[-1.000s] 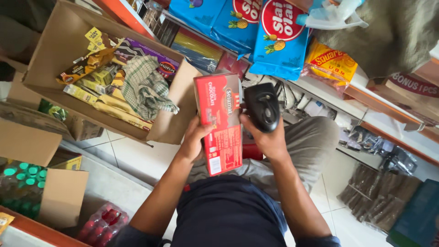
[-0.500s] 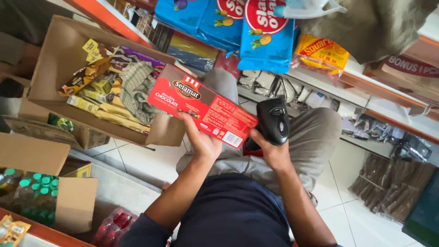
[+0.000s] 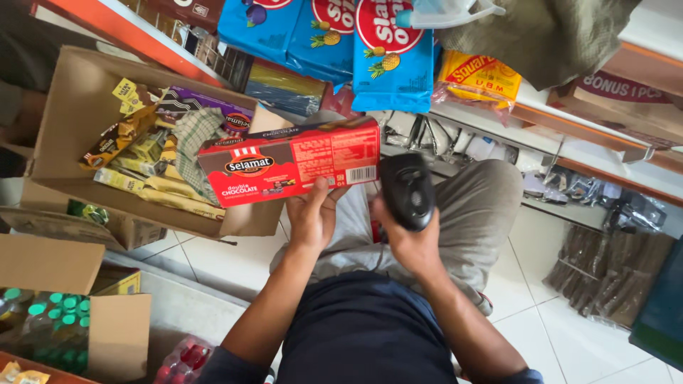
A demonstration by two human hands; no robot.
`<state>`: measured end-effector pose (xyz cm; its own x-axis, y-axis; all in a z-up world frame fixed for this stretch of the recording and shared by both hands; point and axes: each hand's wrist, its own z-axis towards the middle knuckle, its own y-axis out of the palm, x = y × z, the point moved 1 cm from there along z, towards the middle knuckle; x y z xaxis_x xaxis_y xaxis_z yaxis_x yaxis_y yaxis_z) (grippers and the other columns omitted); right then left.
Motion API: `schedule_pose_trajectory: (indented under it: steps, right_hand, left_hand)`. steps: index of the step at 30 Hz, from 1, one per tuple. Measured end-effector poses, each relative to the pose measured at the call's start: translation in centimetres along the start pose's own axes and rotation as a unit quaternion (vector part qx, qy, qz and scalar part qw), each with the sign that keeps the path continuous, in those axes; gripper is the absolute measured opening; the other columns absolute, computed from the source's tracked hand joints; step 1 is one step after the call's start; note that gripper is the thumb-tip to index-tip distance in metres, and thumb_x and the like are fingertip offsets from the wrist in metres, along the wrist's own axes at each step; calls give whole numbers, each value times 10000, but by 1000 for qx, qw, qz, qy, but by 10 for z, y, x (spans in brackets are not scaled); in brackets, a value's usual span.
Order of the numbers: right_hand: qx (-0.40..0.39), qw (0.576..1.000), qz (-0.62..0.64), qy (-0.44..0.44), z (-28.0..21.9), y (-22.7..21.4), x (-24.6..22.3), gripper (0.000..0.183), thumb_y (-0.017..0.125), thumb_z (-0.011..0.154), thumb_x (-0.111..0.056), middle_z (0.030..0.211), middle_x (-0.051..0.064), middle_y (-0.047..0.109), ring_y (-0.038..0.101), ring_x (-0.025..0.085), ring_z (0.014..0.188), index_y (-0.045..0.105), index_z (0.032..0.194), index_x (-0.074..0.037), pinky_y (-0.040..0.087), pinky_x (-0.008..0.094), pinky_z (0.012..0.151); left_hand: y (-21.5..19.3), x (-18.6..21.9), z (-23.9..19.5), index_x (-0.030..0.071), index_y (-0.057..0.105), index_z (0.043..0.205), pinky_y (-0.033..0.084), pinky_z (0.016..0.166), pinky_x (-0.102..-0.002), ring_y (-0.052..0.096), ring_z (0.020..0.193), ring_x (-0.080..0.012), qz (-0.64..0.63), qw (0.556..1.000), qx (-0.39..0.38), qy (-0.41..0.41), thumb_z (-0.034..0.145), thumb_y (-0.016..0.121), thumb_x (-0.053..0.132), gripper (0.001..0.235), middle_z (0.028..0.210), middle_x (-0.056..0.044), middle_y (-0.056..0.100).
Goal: The person wipes a store shelf using a cloth and a spray bottle, then sits on the floor to scan several snack packages with a handheld scanner and places them onto the shelf.
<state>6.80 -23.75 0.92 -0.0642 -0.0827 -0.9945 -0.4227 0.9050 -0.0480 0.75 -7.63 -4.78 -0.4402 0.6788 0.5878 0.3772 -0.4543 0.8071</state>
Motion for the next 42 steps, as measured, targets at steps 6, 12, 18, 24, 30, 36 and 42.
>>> schedule_pose_trajectory:
  steps: [6, 12, 18, 24, 30, 36, 42]
  right_hand:
    - [-46, 995, -86, -1, -23, 11, -4, 184, 822, 846, -137, 764, -10, 688, 602, 58, 665, 689, 920, -35, 519, 267, 598]
    - [-60, 996, -64, 30, -23, 11, -9, 157, 811, 865, -134, 720, -14, 676, 585, 53, 628, 696, 894, -31, 492, 266, 562]
    - [-24, 998, 31, 58, -17, 0, -8, 201, 783, 872, -94, 829, 3, 698, 642, 83, 728, 707, 1043, -19, 540, 270, 668]
    - [2, 986, 166, 7, -2, -18, -18, 388, 672, 947, -79, 1113, 61, 704, 660, 132, 901, 594, 1321, -12, 548, 299, 802]
    - [30, 983, 181, -16, 0, -39, -53, 520, 702, 905, -32, 1175, 93, 680, 654, 173, 1001, 565, 1404, 19, 558, 326, 860]
    - [54, 972, 162, -160, -4, -70, -122, 639, 725, 859, -119, 1279, 121, 654, 658, 204, 1114, 520, 1447, 21, 553, 350, 940]
    - [117, 948, 163, -248, -3, -101, -181, 635, 712, 889, -156, 1232, 137, 664, 643, 214, 1071, 515, 1461, 36, 541, 351, 943]
  left_hand:
    - [0, -3, 3, 23, 569, 1348, 577, 1033, -466, 678, 1180, -265, 5, 1000, 24, -14, 1052, 666, 108, 323, 1293, -129, 667]
    - [3, -5, 2, 50, 566, 1347, 585, 1010, -435, 687, 1172, -246, 5, 1000, 12, -16, 1035, 651, 107, 328, 1291, -118, 667]
    - [-4, 0, -2, 61, 556, 1383, 482, 1137, -455, 602, 1280, -247, 63, 998, -9, 11, 1021, 679, 130, 389, 1363, -106, 626]
    - [41, 40, 6, 90, 618, 1347, 344, 1310, -470, 442, 1530, -346, 373, 876, -204, 228, 1019, 732, 226, 373, 1533, -121, 554]
    - [107, 73, 8, 198, 723, 1256, 384, 1298, -504, 403, 1555, -420, 549, 707, -321, 310, 881, 826, 243, 392, 1527, -135, 550]
    - [171, 97, 0, 246, 696, 1274, 386, 1224, -569, 423, 1469, -439, 518, 620, -454, 376, 846, 870, 291, 464, 1494, -158, 534]
    - [220, 108, -2, 254, 692, 1291, 513, 1175, -507, 518, 1384, -399, 461, 546, -527, 460, 922, 840, 311, 402, 1479, -110, 553]
